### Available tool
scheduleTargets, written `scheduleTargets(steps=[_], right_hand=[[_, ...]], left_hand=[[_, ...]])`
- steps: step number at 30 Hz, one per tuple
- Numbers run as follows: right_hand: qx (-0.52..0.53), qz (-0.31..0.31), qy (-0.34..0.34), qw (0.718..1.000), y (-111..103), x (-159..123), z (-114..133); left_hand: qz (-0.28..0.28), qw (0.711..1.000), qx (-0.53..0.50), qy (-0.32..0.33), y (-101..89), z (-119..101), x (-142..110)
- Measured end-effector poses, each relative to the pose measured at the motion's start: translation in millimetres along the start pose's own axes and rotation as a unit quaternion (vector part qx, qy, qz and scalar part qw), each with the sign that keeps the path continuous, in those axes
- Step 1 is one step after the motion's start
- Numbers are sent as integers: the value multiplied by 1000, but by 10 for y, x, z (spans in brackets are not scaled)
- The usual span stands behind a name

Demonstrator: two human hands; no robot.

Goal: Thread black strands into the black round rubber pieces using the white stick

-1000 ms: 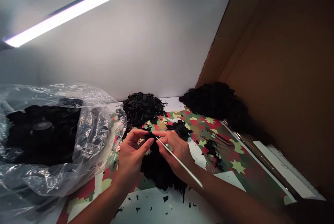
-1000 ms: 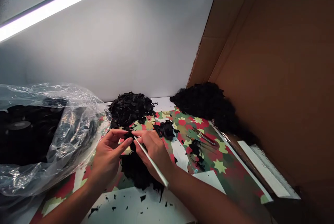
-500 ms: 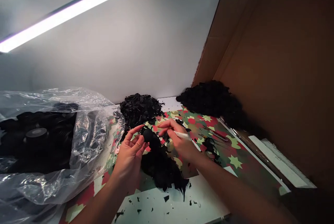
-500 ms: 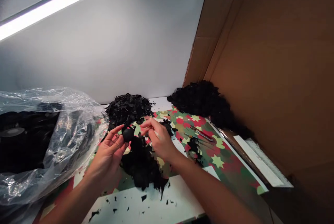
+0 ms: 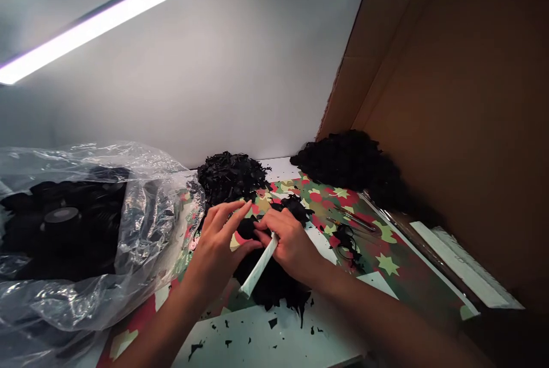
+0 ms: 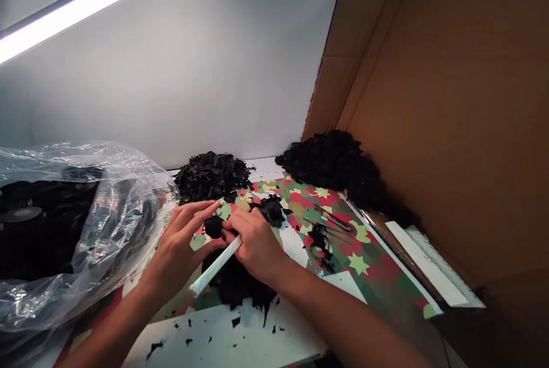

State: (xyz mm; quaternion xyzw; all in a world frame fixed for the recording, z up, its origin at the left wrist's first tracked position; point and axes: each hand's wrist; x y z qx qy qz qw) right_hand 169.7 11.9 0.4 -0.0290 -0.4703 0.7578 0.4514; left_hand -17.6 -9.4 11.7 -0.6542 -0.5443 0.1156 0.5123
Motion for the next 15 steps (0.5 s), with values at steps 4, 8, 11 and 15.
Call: scheduleTargets(steps=[4, 8, 11, 15], right_hand=[[-47, -12, -41, 998, 36, 0, 15], [-65, -35, -31, 997, 36, 5, 66], [-39, -38, -3, 998, 30, 13, 108], [36, -41, 78, 995, -30, 44, -23]], left_hand=[[18, 999, 30, 41, 3, 56, 4], [-2, 998, 39, 44, -29, 24, 19], [-25, 996, 50, 73, -44, -43, 15], [-52, 993, 1, 107, -56, -158, -38]])
Point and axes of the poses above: each hand's wrist, its own x-axis towards the middle knuckle, its own y-axis out of the palm, z = x × y, and after that the axes turned 14 degrees about z, right-handed
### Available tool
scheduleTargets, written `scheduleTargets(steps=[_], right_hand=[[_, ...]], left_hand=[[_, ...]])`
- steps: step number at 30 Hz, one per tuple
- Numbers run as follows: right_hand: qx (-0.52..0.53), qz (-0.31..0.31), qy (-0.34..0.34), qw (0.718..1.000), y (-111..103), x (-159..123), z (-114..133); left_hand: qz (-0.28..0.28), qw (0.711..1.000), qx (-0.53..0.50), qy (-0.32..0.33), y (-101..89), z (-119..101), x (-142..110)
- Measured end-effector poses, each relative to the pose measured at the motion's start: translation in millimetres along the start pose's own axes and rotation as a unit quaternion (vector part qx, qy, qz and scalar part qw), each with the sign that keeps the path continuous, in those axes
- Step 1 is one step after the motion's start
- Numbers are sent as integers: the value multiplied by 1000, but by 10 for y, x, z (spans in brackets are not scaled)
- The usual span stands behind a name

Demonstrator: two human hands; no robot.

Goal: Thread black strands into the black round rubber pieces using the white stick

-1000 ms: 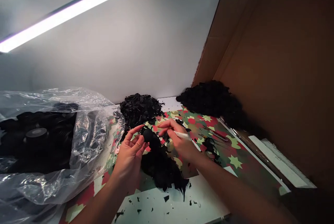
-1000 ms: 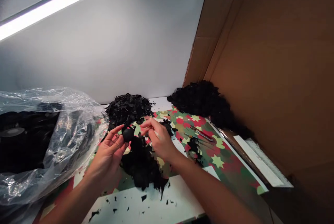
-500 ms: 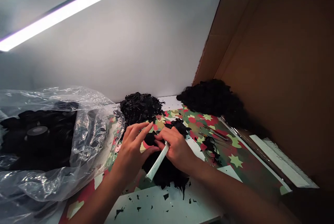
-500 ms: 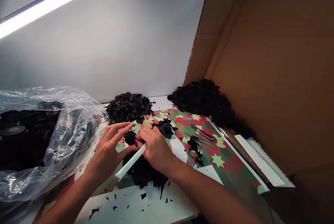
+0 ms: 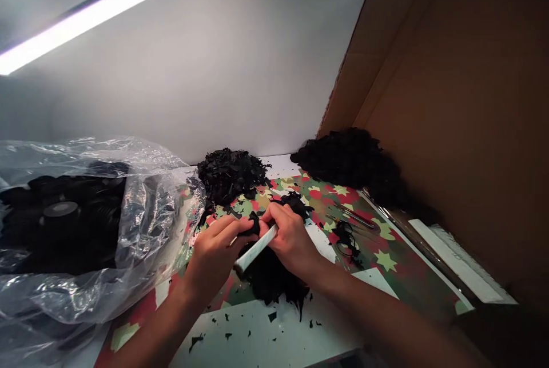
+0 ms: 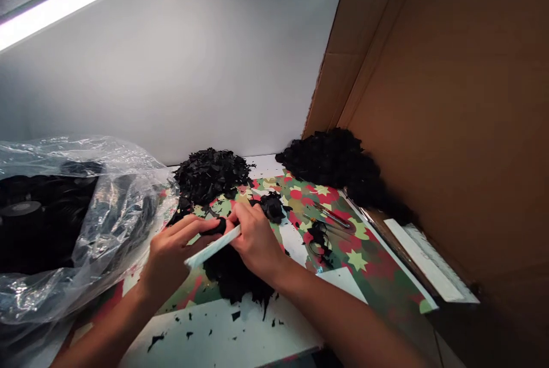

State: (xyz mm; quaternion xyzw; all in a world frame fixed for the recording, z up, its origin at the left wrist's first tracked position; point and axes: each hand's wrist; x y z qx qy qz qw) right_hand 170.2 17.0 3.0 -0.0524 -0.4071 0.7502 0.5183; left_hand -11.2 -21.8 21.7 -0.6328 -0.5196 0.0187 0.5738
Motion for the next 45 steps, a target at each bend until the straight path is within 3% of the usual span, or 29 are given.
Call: scheduleTargets(steps=[3, 4, 6, 8, 11, 13, 20, 26, 31, 33, 35, 38, 41, 45], right_hand=[[45, -15, 115, 992, -112, 66, -222], [64, 12, 142, 988, -147, 82, -287], [101, 95, 149, 979, -190, 101, -365], [109, 130, 117, 979, -190, 105, -361], [100, 53, 79, 990, -153, 94, -241], [129, 19, 73, 989, -142, 76, -123], [298, 62, 86, 949, -170, -15, 203], [348, 103, 102, 926, -167, -15, 194], [384, 103, 109, 911, -179, 1, 189], [364, 108, 98, 920, -187, -8, 184], [301, 83, 72, 947, -197, -25, 171], [155, 29, -33, 987, -204, -53, 143], [23, 14, -147, 989, -192, -70, 127], [-35, 22, -169, 985, -175, -79, 115]], left_hand=[[-47, 987, -129, -84, -38, -55, -27], [-53, 974, -177, -128, -52, -50, -30], [-42, 942, -256, -211, -71, -4, -20], [-32, 913, -309, -264, -74, 63, 1], [-30, 881, -366, -298, -49, 131, 25], [-30, 874, -384, -296, -19, 137, 25], [-25, 903, -350, -246, 92, 76, -5], [-13, 941, -273, -201, 74, 69, 8], [-21, 960, -225, -166, 3, 72, 14], [-23, 970, -189, -153, -18, 72, 17], [-20, 978, -153, -139, -30, 71, 23], [-17, 985, -120, -126, -34, 70, 33], [-17, 988, -105, -108, -19, 71, 34], [-29, 991, -92, -96, 14, 76, 19]])
Point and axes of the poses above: each hand's wrist, its own x-axis towards the middle knuckle, its own y-axis out of the palm, z = x × y, and after that the axes turned 14 degrees about z, right-handed
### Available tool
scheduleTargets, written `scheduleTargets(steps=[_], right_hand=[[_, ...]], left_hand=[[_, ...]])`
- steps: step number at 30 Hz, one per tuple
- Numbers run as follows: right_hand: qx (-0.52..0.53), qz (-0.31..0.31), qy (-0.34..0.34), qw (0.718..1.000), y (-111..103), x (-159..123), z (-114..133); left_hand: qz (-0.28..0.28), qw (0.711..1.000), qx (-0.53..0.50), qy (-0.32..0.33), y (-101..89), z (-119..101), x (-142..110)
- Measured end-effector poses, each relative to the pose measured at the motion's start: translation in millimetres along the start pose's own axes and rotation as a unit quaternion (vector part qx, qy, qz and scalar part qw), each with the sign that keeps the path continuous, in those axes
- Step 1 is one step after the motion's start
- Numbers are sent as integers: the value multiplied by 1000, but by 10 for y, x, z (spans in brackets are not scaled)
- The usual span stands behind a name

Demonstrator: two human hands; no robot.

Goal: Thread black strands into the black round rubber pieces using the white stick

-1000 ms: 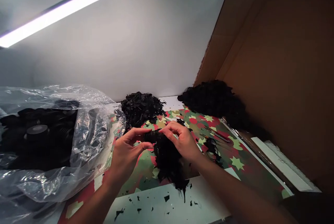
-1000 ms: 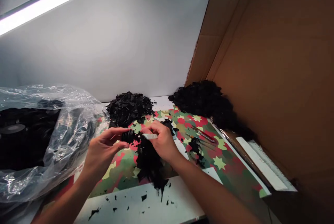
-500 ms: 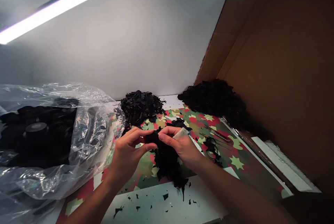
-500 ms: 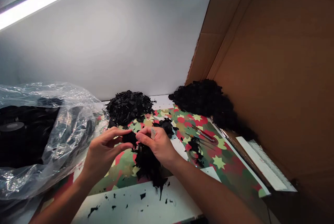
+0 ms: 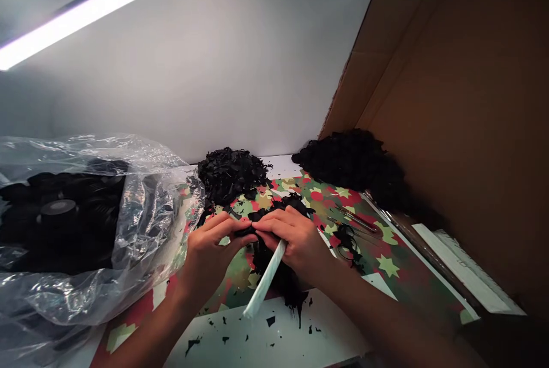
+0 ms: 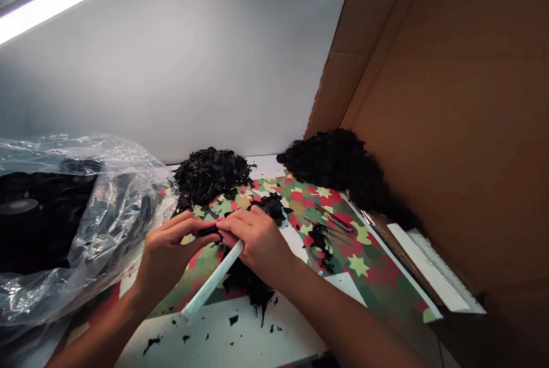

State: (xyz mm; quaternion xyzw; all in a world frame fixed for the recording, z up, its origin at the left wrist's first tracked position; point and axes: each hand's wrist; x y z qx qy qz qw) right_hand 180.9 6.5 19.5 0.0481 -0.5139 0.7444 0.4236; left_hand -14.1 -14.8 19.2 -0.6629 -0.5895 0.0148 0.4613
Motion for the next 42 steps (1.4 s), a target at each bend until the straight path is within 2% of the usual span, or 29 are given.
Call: scheduleTargets(steps=[5, 9, 13, 17, 19, 23, 24, 28, 32, 34, 37, 39, 42], right_hand=[[56, -3, 22, 998, 20, -14, -23], [31, -32, 28, 999, 69, -13, -8], [52, -49, 135, 988, 112, 11, 47], [113, -48, 195, 973, 108, 42, 83], [135, -55, 207, 967, 79, 46, 35], [160, -111, 261, 945, -29, 36, -213], [179, -104, 266, 942, -55, 35, -274], [278, -45, 245, 928, -113, 65, -331], [377, 2, 236, 896, -111, 91, -152], [395, 5, 239, 887, -106, 84, -69], [354, -37, 241, 903, -108, 58, -12], [321, -62, 219, 919, -116, 40, -8], [286, -51, 171, 941, -118, 28, -11]], left_hand=[[-20, 999, -23, 18, 27, 2, -27], [-32, 998, -31, 36, 53, -25, -44], [-40, 997, -30, 64, 67, -62, -35], [-35, 998, -50, 25, 74, -86, -32], [-45, 996, -71, 17, 85, -91, -45], [-93, 987, -129, 34, 107, -89, -74], [-97, 984, -148, 24, 110, -87, -76], [-74, 965, -240, -68, 111, -67, -66], [-58, 943, -296, -139, 91, -27, -49], [-57, 931, -325, -157, 86, 4, -38], [-51, 905, -380, -183, 99, 60, -23], [-44, 883, -426, -194, 120, 94, -23], [-33, 852, -482, -200, 150, 120, -38]])
Point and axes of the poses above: each hand's wrist, its own x-axis towards the middle knuckle, its own y-axis out of the palm, z = x × y, and after that the axes turned 14 degrees about z, right-handed
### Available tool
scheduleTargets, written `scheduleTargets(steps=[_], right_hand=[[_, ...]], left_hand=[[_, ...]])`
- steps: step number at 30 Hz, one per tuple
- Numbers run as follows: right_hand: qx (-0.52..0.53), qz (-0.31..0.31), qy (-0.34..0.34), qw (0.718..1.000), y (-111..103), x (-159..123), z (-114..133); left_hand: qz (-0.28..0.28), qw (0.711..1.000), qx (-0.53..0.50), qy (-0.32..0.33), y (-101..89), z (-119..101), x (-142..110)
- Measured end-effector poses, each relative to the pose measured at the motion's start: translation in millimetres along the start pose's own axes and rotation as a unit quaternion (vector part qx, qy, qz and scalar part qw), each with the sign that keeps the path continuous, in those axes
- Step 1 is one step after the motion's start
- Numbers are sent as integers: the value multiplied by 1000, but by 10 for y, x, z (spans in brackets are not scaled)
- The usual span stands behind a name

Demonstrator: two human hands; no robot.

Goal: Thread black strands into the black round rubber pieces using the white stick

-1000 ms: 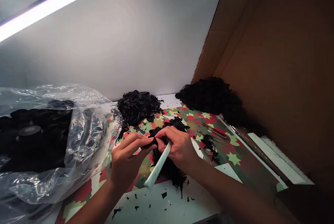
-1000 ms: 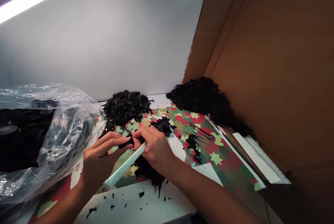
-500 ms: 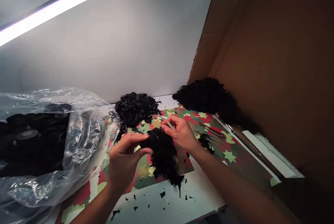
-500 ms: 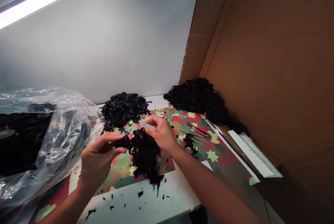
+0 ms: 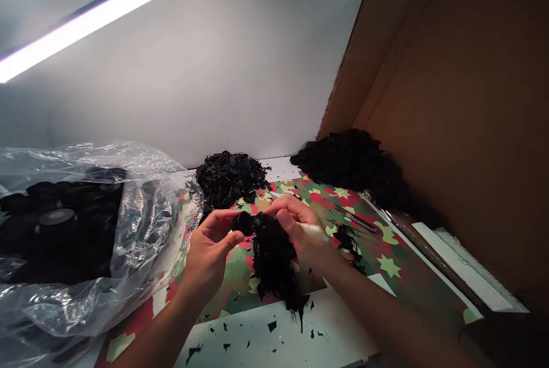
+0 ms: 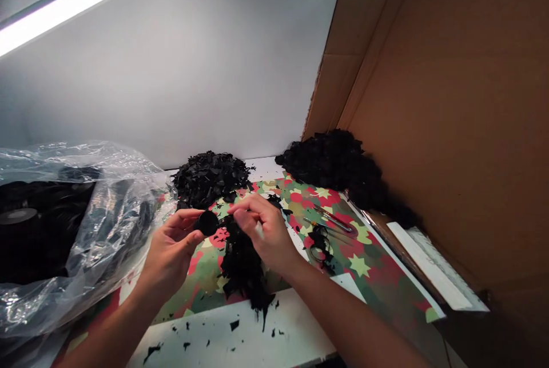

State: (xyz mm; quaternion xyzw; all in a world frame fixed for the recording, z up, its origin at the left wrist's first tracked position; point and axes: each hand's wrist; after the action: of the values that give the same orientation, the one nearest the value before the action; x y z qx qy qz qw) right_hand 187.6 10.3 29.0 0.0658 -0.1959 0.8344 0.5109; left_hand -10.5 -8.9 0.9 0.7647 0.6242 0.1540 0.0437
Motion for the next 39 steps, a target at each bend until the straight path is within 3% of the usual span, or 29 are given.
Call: scheduleTargets(steps=[4, 7, 10, 14, 17, 20, 23, 25, 29, 33, 36, 39], right_hand=[[-68, 37, -59, 995, 57, -1, -42], [-80, 17, -92, 992, 116, -9, -91], [-72, 2, -73, 995, 162, -18, -84], [-83, -39, -19, 996, 168, 1, -19], [-108, -102, -1, 989, 22, 49, -80], [-174, -171, 57, 968, -277, 115, -264], [-261, -114, 144, 948, -537, 168, -422], [-287, -86, 160, 941, -581, 180, -437], [-190, -69, 50, 978, -323, 131, -248], [-33, 46, 27, 998, 81, 30, -46], [-4, 52, 20, 998, 236, -17, -10], [33, 18, 23, 999, 247, -23, -16]], left_hand=[[17, 1000, -22, -6, 13, 2, -15], [59, 998, -5, -7, 41, -32, -20], [67, 997, 17, -19, 102, -60, -35], [17, 998, -46, -36, 205, -81, -57], [-49, 993, -107, -14, 185, -132, -28], [-95, 984, -151, 4, 63, -211, 40], [-67, 981, -177, -37, -24, -254, 80], [-43, 981, -178, -62, -17, -245, 73], [-6, 986, -146, -86, 75, -169, 27], [45, 988, -83, -120, 127, -67, -22], [74, 992, 77, -63, 117, -14, -60], [45, 961, 272, 36, 98, -12, -82]])
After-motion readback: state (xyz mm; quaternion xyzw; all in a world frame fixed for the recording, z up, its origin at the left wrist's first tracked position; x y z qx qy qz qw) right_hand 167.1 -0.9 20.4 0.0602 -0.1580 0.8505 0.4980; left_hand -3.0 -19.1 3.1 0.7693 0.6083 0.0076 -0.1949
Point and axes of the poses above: each hand's wrist, its own x-axis towards the middle knuckle, its own y-axis out of the palm, z = x × y, and after that the axes turned 14 degrees about z, right-handed
